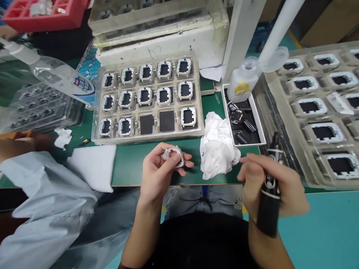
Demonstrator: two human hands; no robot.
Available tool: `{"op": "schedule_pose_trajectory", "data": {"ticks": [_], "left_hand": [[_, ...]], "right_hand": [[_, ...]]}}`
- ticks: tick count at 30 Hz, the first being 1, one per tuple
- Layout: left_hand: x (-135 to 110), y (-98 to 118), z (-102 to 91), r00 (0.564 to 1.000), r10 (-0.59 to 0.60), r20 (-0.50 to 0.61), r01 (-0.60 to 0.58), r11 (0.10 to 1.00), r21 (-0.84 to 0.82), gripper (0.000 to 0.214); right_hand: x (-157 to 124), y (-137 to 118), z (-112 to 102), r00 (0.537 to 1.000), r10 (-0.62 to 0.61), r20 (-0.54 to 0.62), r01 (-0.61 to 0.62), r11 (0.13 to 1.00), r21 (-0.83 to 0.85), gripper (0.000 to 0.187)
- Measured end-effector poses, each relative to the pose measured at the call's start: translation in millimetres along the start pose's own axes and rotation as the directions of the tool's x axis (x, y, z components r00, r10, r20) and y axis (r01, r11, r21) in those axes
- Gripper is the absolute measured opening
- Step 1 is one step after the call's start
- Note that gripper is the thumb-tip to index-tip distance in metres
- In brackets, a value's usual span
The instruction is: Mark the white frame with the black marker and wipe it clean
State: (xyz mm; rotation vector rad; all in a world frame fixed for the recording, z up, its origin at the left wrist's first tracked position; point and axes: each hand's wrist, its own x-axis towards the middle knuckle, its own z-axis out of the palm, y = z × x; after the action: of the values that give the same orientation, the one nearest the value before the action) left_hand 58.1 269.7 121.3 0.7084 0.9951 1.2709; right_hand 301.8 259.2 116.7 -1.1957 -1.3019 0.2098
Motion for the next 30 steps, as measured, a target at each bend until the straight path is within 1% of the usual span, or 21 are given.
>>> {"op": "schedule_pose_trajectory", "data": {"ticks": [1,2,3,4,5,6,7,8,10,11,12,13,15,16,17,18,19,21,24,26,30], "left_hand": [[-0.7,-1.2,-0.4,1.0,0.006,0.0,-0.006,1.0,0.011,0.029],[-1.3,-2.2,-0.8,1.0,0.012,0.0,-0.012,1.0,0.02,0.03],[-1.6,-3.0,-1.1,1.0,0.018,0.0,-0.018,0.999,0.028,0.03],[-1.9,-3.7,-1.3,1.0,0.022,-0.002,-0.022,0.999,0.037,0.031],[-2.1,-4.2,-1.4,1.0,0.025,-0.004,-0.024,0.999,0.045,0.031],[-2.3,-4.6,-1.4,1.0,0.024,-0.007,-0.024,0.998,0.053,0.031],[-2.7,-4.8,-1.3,1.0,0.024,-0.009,-0.023,0.998,0.058,0.031],[-3.1,-4.9,-1.3,1.0,0.026,-0.008,-0.025,0.998,0.06,0.03],[-4.0,-4.8,-1.3,0.999,0.033,0.0,-0.033,0.998,0.058,0.028],[-4.4,-4.6,-1.4,0.999,0.037,0.006,-0.037,0.998,0.058,0.027],[-4.7,-4.4,-1.4,0.999,0.04,0.013,-0.041,0.997,0.058,0.026],[-4.9,-4.2,-1.5,0.999,0.044,0.021,-0.045,0.997,0.059,0.026],[-5.3,-3.7,-1.4,0.998,0.05,0.035,-0.052,0.997,0.061,0.025],[-5.5,-3.5,-1.4,0.998,0.052,0.04,-0.054,0.997,0.062,0.025],[-5.8,-3.3,-1.3,0.998,0.054,0.042,-0.056,0.996,0.063,0.025],[-6.1,-3.1,-1.2,0.998,0.054,0.04,-0.057,0.996,0.065,0.025],[-6.5,-3.0,-1.3,0.998,0.054,0.034,-0.056,0.996,0.069,0.025],[-7.1,-2.9,-1.5,0.998,0.053,0.023,-0.055,0.995,0.085,0.025],[-7.6,-3.3,-2.3,0.998,0.059,0.028,-0.061,0.993,0.102,0.024],[-7.7,-3.7,-2.7,0.997,0.063,0.04,-0.067,0.992,0.104,0.024],[-7.4,-4.3,-2.9,0.996,0.067,0.053,-0.073,0.991,0.115,0.022]], "right_hand": [[6.0,2.0,5.9,0.998,-0.043,-0.038,0.041,0.997,-0.061,0.028],[11.9,3.8,11.2,0.995,-0.098,0.011,0.098,0.991,-0.094,0.039],[17.5,5.2,15.6,0.983,-0.148,0.107,0.159,0.981,-0.111,0.048],[22.5,6.3,18.9,0.954,-0.178,0.243,0.209,0.972,-0.11,0.056],[26.7,6.9,21.2,0.908,-0.192,0.372,0.25,0.961,-0.114,0.06],[29.7,7.5,22.8,0.862,-0.19,0.471,0.285,0.948,-0.139,0.061],[31.5,8.0,24.0,0.823,-0.178,0.539,0.317,0.932,-0.176,0.059],[32.2,8.7,25.0,0.796,-0.162,0.584,0.342,0.915,-0.212,0.055],[30.8,10.7,26.7,0.774,-0.174,0.609,0.384,0.894,-0.232,0.045],[29.2,11.9,27.4,0.779,-0.204,0.592,0.388,0.9,-0.201,0.04],[27.3,12.8,28.1,0.798,-0.241,0.552,0.376,0.915,-0.144,0.036],[25.3,13.4,28.5,0.829,-0.283,0.483,0.359,0.931,-0.07,0.034],[21.3,12.9,28.5,0.902,-0.326,0.281,0.32,0.945,0.07,0.034],[19.4,11.7,28.0,0.93,-0.319,0.183,0.301,0.946,0.119,0.035],[17.6,10.1,27.0,0.949,-0.294,0.11,0.277,0.949,0.152,0.034],[15.9,8.3,25.7,0.963,-0.258,0.074,0.241,0.953,0.182,0.03],[14.3,6.4,24.1,0.976,-0.209,0.069,0.19,0.959,0.212,0.025],[11.7,3.6,20.5,0.99,-0.1,0.099,0.07,0.96,0.271,0.017],[9.6,3.4,15.2,0.994,0.017,0.112,-0.056,0.933,0.355,0.015],[9.6,4.7,12.7,0.992,0.057,0.114,-0.098,0.912,0.399,0.015],[9.0,4.5,12.0,0.98,0.092,0.176,-0.159,0.895,0.416,0.01]]}}
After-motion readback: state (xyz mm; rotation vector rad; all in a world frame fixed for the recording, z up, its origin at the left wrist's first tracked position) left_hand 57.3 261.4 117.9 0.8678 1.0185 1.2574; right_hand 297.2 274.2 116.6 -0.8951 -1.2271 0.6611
